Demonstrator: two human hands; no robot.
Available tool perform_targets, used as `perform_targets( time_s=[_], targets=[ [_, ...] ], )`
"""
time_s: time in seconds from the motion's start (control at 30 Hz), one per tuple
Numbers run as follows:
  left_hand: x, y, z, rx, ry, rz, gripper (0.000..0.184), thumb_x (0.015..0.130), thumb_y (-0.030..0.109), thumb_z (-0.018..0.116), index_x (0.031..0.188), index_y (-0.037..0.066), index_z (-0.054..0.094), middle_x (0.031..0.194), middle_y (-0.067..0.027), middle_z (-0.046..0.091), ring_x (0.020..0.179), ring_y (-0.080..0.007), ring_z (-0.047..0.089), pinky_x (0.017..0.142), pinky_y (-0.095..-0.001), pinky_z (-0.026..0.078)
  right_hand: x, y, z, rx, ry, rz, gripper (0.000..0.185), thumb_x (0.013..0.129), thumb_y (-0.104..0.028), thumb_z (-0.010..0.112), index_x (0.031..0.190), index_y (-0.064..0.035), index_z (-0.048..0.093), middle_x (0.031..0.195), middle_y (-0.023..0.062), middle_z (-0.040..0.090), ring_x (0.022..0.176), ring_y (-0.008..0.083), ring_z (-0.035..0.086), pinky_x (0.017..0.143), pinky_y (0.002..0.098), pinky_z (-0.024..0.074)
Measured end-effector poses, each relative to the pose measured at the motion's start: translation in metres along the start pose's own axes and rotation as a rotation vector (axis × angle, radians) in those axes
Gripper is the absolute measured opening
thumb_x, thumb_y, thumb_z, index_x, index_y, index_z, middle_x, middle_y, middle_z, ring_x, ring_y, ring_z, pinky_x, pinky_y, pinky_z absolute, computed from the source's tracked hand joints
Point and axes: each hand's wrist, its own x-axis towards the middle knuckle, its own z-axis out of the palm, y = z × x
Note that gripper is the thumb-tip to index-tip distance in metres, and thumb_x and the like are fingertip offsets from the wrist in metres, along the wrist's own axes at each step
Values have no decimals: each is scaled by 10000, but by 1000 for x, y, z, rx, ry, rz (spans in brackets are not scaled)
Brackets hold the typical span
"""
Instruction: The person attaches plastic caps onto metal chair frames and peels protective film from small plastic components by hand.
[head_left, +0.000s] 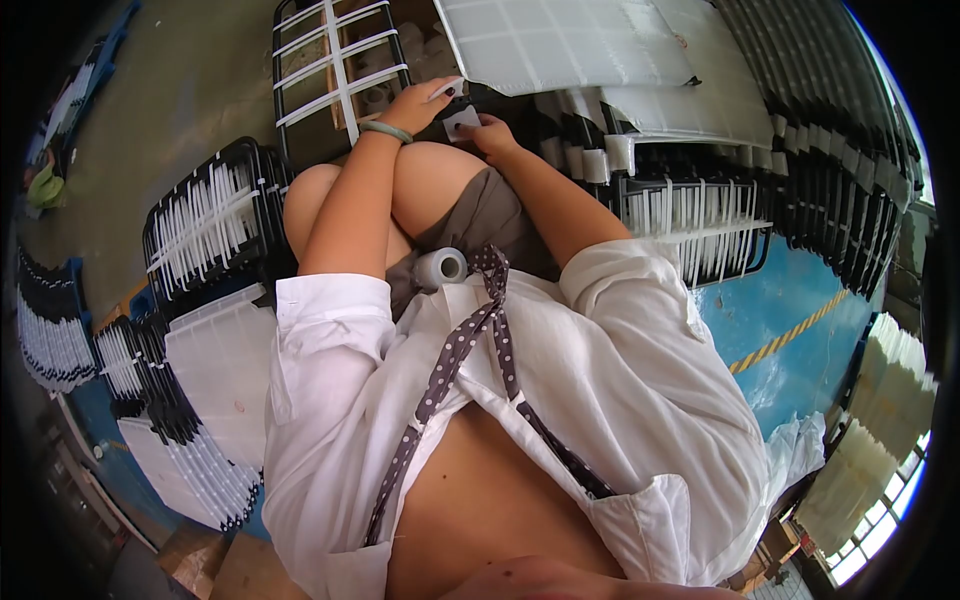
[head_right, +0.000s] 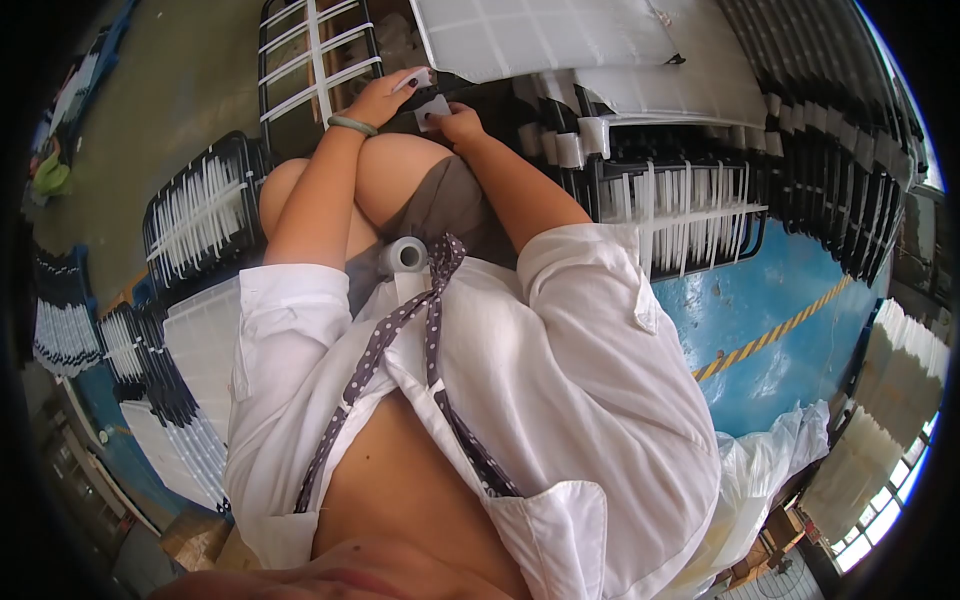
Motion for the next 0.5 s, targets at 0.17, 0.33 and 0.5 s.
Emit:
perform_targets(
  time_s=[0.17, 0.33, 0.5],
  targets=[
    [1, -4, 0, -36, -113, -47, 323, 890, 194, 526, 1191, 84, 558, 1064, -105, 626, 926, -157, 578, 826, -288, 436, 16, 12, -8, -3, -50, -30, 363, 741, 1, 654, 1083, 23, 535, 951, 130, 621, 789, 250, 638, 682, 365, 530],
    [1, -2, -3, 68, -138, -67, 362, 832, 122, 600, 1190, 90, 562, 1044, -85, 637, 892, -148, 570, 829, -287, 443, 19, 14, -4, -167, 4, -65, 399, 695, -22, 673, 1073, 43, 567, 961, 131, 627, 824, 222, 626, 707, 325, 503],
    [1, -1, -1, 316, -123, -9, 452, 788, 158, 651, 1217, 88, 528, 1102, -147, 606, 960, -259, 592, 843, -320, 449, 17, 12, -4, -267, 29, -70, 460, 727, 1, 648, 1163, 38, 503, 1006, 148, 609, 897, 243, 608, 769, 347, 497]
  ],
)
